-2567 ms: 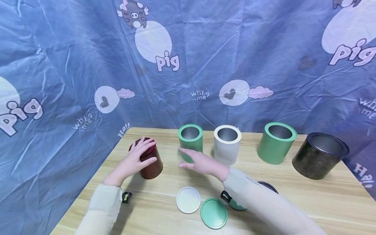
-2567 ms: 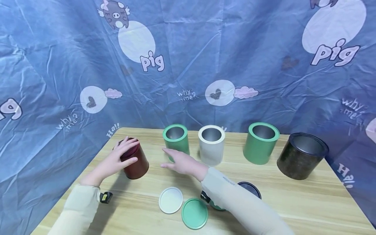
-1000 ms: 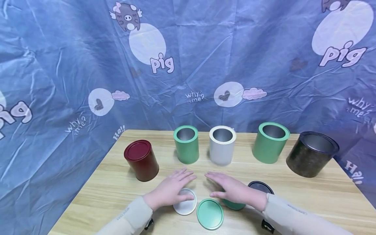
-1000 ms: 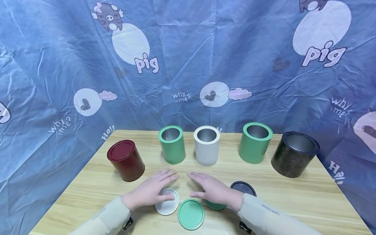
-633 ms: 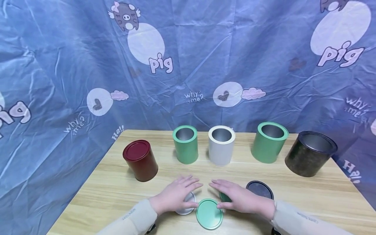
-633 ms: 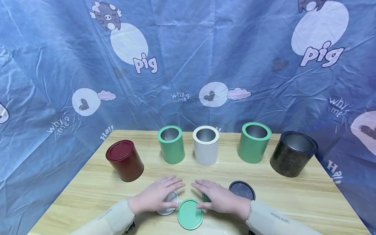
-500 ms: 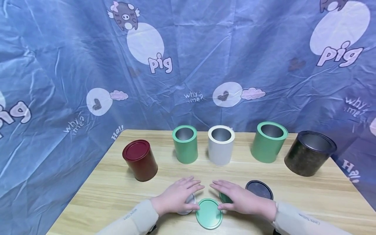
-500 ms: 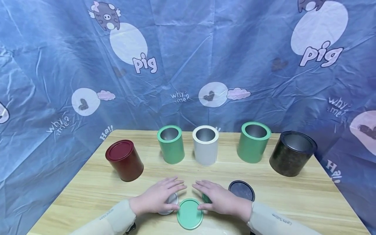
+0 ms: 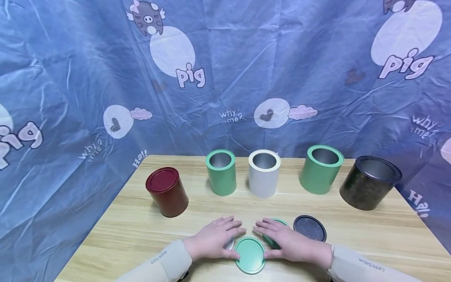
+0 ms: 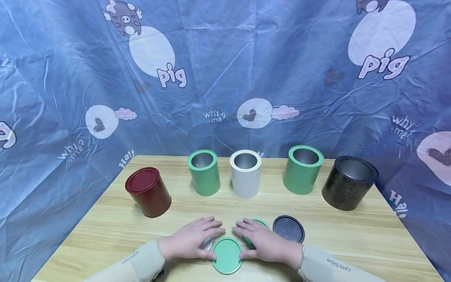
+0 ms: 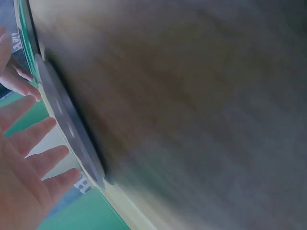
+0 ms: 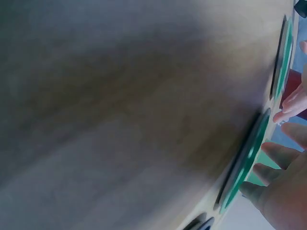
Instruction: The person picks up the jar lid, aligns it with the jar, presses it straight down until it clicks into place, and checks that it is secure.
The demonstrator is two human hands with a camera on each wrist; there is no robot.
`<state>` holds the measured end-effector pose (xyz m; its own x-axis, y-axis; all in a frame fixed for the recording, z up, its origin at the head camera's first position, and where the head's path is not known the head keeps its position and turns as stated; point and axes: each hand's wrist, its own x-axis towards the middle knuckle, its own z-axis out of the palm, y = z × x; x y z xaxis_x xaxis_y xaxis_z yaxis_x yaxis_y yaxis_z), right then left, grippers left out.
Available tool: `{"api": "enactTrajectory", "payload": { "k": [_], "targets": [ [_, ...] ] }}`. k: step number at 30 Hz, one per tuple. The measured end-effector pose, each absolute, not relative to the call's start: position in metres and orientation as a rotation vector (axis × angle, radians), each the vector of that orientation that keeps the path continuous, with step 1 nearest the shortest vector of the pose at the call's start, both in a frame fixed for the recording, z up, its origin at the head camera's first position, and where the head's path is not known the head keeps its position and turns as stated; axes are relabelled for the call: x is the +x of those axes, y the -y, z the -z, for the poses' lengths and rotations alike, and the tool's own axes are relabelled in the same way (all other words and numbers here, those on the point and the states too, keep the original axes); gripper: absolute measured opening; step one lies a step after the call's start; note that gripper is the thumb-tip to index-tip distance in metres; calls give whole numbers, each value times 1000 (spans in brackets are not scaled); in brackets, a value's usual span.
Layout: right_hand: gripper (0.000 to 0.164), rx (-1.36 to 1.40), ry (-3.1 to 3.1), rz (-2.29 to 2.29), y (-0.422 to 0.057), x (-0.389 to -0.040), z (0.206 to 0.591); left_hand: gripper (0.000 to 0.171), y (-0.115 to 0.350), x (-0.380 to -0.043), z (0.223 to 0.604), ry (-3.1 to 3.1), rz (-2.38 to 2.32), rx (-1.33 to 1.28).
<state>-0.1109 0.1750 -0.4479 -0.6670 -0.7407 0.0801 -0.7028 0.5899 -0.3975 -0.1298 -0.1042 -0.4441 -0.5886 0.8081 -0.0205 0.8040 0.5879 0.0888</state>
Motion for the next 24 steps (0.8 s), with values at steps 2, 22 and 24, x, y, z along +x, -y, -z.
{"api": "enactTrajectory", "payload": {
  "k": [2,22,24],
  "targets": [
    [70,-1239,-2717,606,-175,-111,450,71,104,-129,444,-2746,-95,1389],
    [77,-1221,-2691,553,-172,-111,453,73,104,-128,441,-2665,-72,1349],
    [77,-1219,-2685,555,-172,-111,453,74,104,-129,441,-2652,-62,1365]
  ]
}}
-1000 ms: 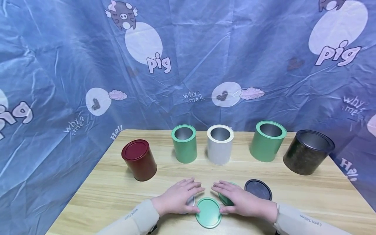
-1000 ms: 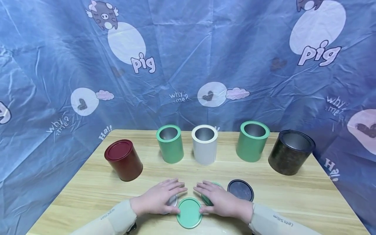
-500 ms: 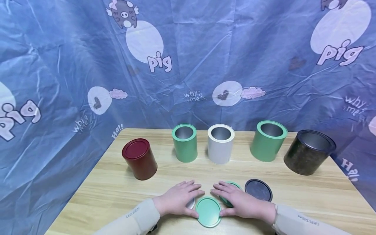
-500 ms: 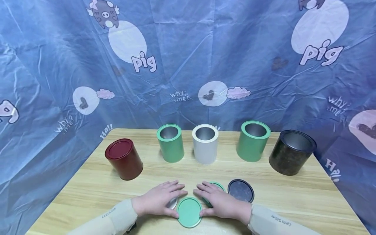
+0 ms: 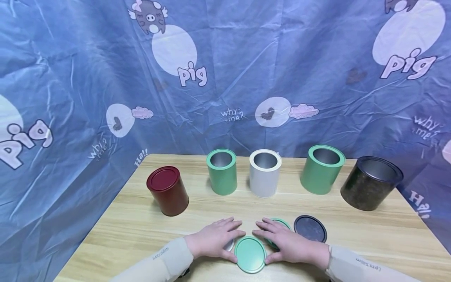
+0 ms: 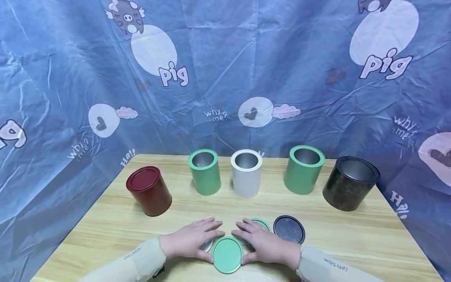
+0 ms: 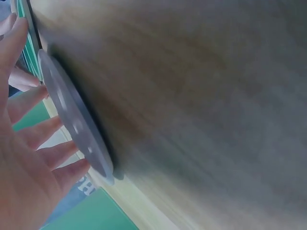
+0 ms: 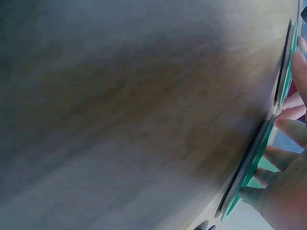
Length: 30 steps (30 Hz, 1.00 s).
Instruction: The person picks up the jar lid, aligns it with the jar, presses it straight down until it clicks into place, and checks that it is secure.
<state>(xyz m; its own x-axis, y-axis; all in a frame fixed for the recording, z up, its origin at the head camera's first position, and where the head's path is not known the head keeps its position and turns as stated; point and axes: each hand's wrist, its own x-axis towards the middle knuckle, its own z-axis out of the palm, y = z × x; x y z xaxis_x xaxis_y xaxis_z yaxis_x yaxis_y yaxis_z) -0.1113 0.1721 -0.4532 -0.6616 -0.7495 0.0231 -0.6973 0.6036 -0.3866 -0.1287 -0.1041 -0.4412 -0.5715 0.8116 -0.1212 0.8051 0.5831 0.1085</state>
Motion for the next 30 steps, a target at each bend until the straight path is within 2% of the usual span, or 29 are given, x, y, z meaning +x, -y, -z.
{"api": "enactTrajectory", "payload": {
  "k": [19,30],
  "targets": [
    [76,-1278,-2707,521,-170,-108,452,75,102,-132,438,-2630,14,1425],
    [77,-1198,-2696,516,-167,-108,453,74,102,-132,437,-2628,10,1444]
  ]
}}
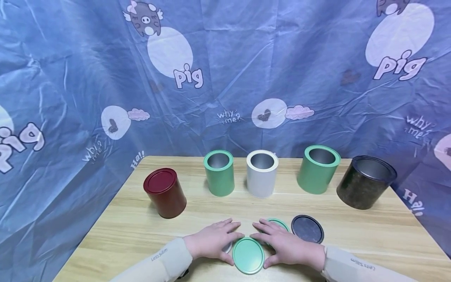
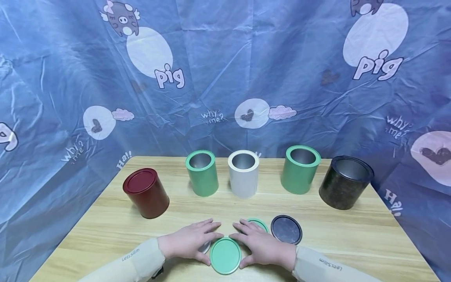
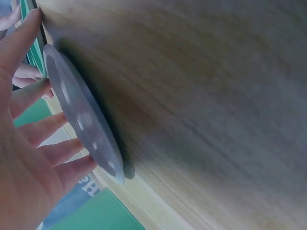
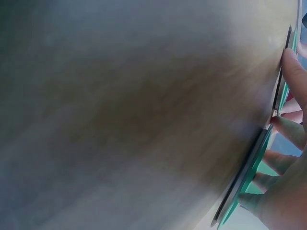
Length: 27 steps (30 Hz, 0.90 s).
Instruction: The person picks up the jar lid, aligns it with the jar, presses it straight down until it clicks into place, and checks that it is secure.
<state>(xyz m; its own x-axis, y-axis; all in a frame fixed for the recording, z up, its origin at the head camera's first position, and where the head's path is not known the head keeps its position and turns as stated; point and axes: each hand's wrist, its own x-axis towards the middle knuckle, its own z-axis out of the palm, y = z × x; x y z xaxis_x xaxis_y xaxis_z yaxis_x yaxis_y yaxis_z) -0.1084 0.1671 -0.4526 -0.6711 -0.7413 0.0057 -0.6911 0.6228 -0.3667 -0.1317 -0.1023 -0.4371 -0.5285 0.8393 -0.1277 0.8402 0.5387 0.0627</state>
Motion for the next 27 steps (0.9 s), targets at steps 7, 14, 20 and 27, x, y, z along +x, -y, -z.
{"api": "enactTrajectory", "payload": {
  "k": [7,14,20,27],
  "targets": [
    [76,-1179,-2701,527,-166,-108,454,74,102,-132,436,-2631,18,1449],
    [76,-1156,-2692,542,-166,-108,455,73,101,-132,435,-2638,38,1476],
    [75,-1141,-2687,552,-165,-108,454,72,101,-132,434,-2634,23,1470],
    [74,-1134,-2696,552,-164,-107,454,72,101,-132,436,-2650,37,1456]
  ]
}}
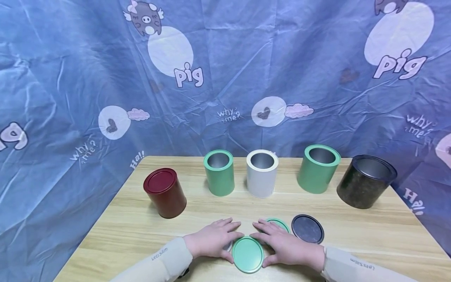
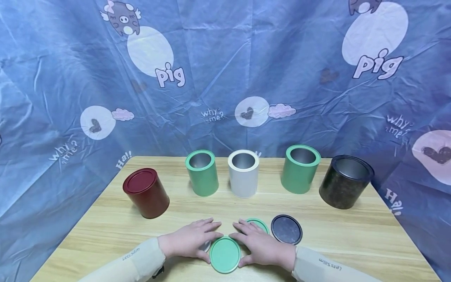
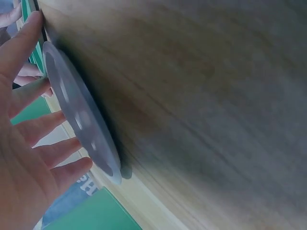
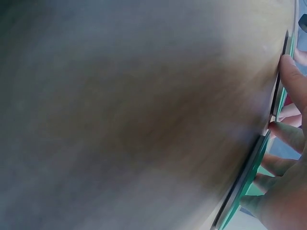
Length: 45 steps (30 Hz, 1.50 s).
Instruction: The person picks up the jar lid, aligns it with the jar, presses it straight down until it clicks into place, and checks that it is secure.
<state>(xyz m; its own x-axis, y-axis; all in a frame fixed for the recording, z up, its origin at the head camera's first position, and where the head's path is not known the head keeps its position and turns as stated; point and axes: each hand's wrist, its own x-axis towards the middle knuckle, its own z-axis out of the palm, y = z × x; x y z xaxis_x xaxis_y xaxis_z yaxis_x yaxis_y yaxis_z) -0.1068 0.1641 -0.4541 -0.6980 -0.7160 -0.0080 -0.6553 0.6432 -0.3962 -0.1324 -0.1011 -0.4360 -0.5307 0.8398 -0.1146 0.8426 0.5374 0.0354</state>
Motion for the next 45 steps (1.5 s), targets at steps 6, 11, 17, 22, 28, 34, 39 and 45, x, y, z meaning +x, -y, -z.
{"api": "enactTrajectory", "payload": {
  "k": [6,11,17,22,28,34,39,45],
  "targets": [
    [73,-1127,-2694,573,-163,-107,456,72,101,-133,436,-2656,45,1459],
    [74,-1113,-2677,597,-163,-108,456,71,101,-136,438,-2640,3,1455],
    [72,-1161,-2696,615,-163,-109,456,70,101,-139,439,-2616,-38,1417],
    [71,-1186,-2687,660,-163,-111,455,69,102,-142,440,-2606,-73,1398],
    [71,-1199,-2670,704,-166,-114,453,68,102,-146,439,-2597,-138,1365],
    [72,-1164,-2649,742,-167,-119,450,68,103,-149,436,-2594,-184,1343],
    [72,-1146,-2643,822,-170,-122,445,70,104,-150,435,-2617,-229,1306],
    [69,-1183,-2685,857,-173,-127,442,71,105,-151,434,-2646,-324,1258]
  ]
}}
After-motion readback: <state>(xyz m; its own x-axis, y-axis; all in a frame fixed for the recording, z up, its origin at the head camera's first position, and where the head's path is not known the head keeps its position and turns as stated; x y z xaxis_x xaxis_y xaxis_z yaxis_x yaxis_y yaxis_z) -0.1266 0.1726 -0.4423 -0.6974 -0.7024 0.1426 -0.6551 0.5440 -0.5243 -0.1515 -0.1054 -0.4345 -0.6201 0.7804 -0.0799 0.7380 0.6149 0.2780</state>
